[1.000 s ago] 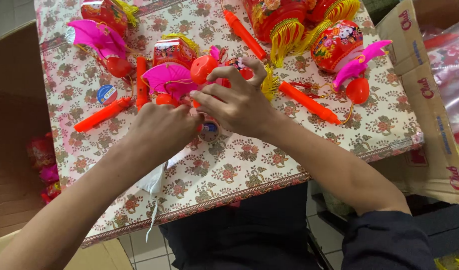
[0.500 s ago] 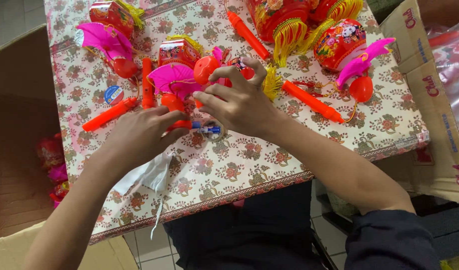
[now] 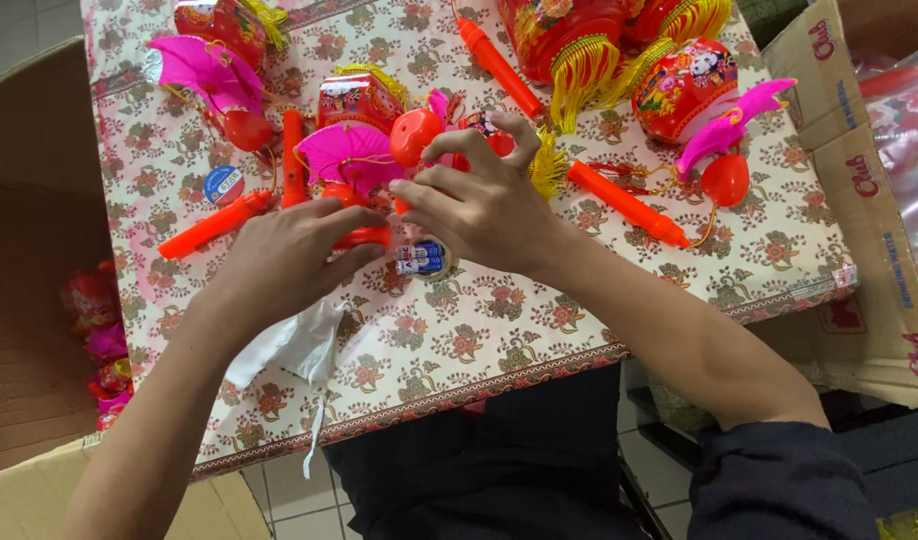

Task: Assemble plastic festive toys by attaching handles and wiping them clean

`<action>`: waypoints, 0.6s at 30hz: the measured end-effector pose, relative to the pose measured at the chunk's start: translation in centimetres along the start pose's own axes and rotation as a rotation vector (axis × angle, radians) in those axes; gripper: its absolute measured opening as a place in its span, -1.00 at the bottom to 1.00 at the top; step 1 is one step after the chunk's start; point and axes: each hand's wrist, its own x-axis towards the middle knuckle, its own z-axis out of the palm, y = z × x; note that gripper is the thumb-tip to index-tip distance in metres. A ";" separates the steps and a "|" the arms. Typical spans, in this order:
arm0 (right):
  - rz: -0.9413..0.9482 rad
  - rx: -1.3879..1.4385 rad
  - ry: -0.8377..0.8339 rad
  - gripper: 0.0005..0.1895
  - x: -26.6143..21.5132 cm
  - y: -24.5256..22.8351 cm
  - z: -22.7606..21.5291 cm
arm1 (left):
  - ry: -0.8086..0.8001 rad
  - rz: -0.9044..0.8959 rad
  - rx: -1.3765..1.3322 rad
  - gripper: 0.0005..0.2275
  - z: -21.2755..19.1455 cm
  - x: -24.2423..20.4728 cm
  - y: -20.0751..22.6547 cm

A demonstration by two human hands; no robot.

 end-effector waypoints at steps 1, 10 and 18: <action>-0.001 0.029 0.005 -0.83 0.1 0.0 -0.2 | 0.024 -0.005 -0.056 -0.74 -0.1 -0.2 -0.3; 0.008 0.241 0.056 -0.77 -0.8 -0.2 0.9 | 0.226 0.036 -0.387 -0.69 2.1 -1.7 -1.3; -0.050 0.253 0.066 -0.84 -0.7 -1.3 0.2 | 0.343 0.095 -0.538 -0.71 4.0 -2.2 -1.1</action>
